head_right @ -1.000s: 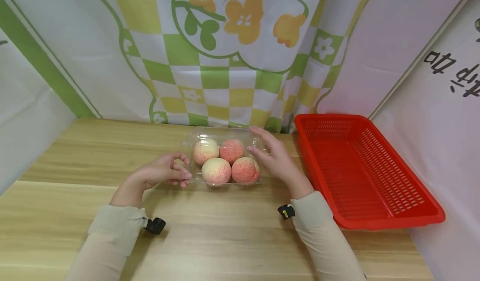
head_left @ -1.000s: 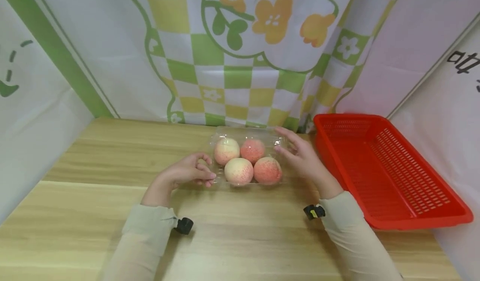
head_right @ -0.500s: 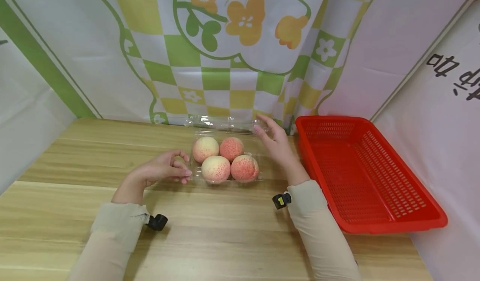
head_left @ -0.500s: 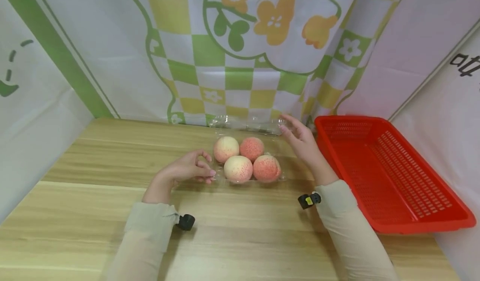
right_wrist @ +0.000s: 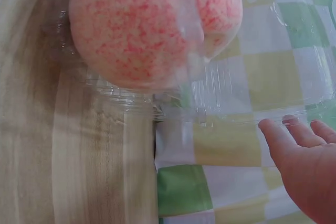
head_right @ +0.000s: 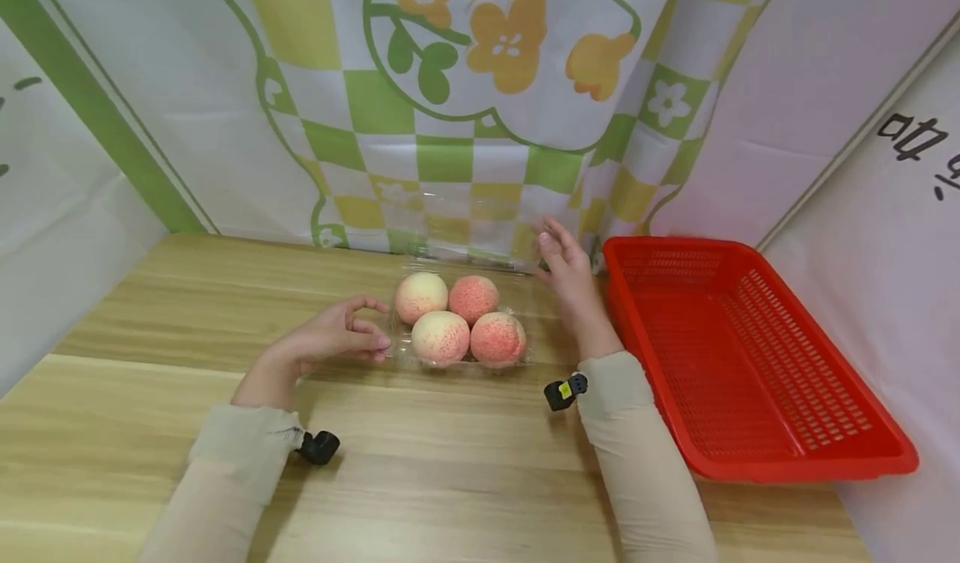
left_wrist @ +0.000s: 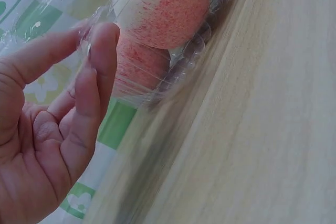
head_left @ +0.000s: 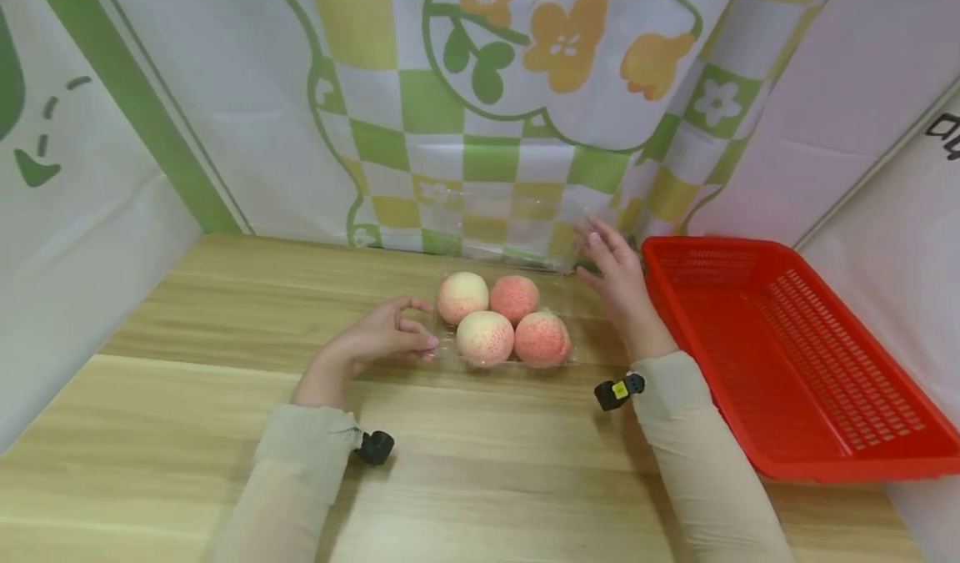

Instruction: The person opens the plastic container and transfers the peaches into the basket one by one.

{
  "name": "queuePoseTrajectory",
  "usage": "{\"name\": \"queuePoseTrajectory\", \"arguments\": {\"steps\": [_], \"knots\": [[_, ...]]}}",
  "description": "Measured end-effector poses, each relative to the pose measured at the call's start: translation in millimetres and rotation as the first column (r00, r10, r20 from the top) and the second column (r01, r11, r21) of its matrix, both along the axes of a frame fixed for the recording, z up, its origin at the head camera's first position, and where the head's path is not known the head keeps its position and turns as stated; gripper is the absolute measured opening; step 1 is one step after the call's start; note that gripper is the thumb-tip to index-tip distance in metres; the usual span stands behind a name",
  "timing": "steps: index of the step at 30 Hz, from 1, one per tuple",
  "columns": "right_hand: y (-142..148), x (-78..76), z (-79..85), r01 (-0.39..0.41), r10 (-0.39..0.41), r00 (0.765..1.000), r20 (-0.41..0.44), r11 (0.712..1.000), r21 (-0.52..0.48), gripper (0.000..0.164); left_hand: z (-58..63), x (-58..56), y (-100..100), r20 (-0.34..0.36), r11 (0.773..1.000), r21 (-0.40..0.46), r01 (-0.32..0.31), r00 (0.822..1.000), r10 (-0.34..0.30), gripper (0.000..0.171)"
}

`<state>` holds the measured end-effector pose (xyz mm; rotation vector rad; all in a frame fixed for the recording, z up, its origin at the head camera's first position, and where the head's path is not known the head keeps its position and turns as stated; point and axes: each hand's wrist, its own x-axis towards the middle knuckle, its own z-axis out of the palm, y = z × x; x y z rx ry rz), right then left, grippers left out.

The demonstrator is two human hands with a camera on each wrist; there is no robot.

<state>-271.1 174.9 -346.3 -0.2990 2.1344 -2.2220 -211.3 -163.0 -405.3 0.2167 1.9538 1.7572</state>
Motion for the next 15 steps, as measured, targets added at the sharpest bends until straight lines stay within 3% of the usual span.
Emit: {"name": "queuePoseTrajectory", "arguments": {"steps": [9, 15], "knots": [[5, -12.8, -0.4, -0.007, 0.013, 0.997, 0.082, 0.998, -0.068, 0.056, -2.0, -1.1, 0, 0.043, 0.997, 0.075, -0.003, 0.999, 0.0, 0.068], [12, -4.5, -5.3, -0.002, 0.013, 0.993, 0.118, 0.996, -0.09, 0.057, -2.9, 0.0, 0, 0.091, 0.994, 0.1, -0.035, 0.996, 0.026, 0.057]]}}
